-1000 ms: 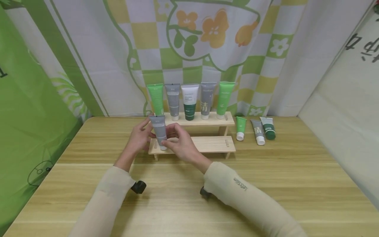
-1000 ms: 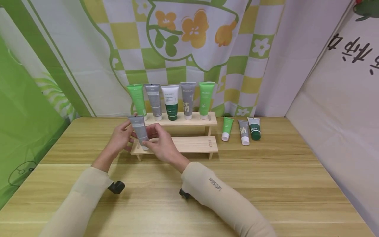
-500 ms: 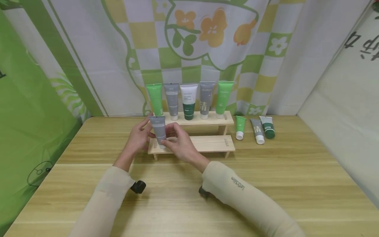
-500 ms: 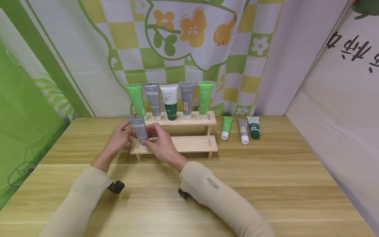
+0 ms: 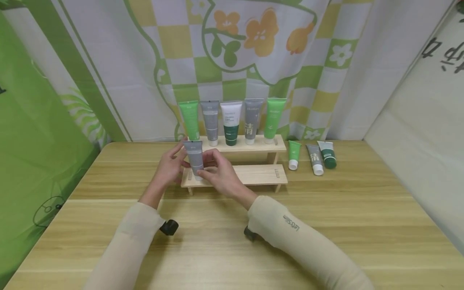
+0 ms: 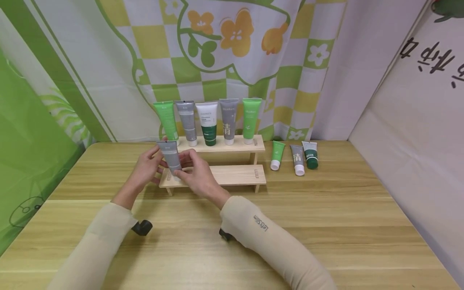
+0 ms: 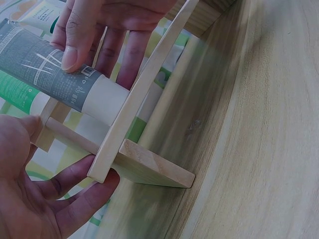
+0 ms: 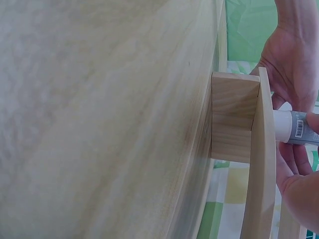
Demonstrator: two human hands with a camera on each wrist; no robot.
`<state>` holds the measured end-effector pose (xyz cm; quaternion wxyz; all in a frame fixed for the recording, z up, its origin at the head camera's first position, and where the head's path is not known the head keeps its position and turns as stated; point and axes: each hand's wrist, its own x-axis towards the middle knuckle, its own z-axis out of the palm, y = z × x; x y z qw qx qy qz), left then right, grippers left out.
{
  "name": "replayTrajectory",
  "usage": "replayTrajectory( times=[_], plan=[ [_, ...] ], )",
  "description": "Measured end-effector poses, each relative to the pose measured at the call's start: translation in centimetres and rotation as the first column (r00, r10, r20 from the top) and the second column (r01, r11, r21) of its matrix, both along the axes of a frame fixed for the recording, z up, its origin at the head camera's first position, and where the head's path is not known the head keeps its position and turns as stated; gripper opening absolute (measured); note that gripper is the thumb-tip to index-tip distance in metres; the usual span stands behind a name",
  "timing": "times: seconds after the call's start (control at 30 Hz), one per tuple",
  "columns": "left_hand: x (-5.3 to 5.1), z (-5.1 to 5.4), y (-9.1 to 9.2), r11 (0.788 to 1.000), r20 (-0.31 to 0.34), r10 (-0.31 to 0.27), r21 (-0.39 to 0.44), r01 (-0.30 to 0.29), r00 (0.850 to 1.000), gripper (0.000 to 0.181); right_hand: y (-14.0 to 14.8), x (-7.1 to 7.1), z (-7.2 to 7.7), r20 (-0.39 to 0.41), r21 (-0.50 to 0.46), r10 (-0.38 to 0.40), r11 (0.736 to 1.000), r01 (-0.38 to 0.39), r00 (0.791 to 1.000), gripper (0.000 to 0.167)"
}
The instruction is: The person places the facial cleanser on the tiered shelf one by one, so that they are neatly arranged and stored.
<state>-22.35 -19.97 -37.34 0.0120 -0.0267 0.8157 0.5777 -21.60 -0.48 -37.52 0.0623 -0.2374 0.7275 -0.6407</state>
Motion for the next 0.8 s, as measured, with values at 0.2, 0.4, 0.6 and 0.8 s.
replayTrajectory(
  times=[0.2, 0.4, 0.6, 0.8],
  plan=[
    [0.1, 0.0, 0.0, 1.0, 0.002, -0.004, 0.003, 0.004, 1.0, 0.056, 0.2, 0.0, -0.1, 0.022, 0.011, 0.008, 1.0, -0.008, 1.0, 0.043],
    [0.0, -0.1, 0.0, 1.0, -0.001, -0.005, 0.005, 0.005, 1.0, 0.056, 1.4, 0.2, 0.1, 0.053, 0.014, 0.03, 0.999, -0.031, 0.998, 0.047],
    [0.0, -0.1, 0.1, 1.0, -0.001, -0.003, 0.002, 0.003, 1.0, 0.053, 3.6, 0.7, 0.0, 0.063, 0.016, 0.013, 1.0, -0.014, 0.998, 0.042],
    [0.0, 0.0, 0.1, 1.0, 0.005, -0.002, -0.001, 0.002, 1.0, 0.053, 6.4, 1.1, 0.0, 0.059, 0.008, -0.001, 1.0, 0.0, 0.998, 0.038]
  ],
)
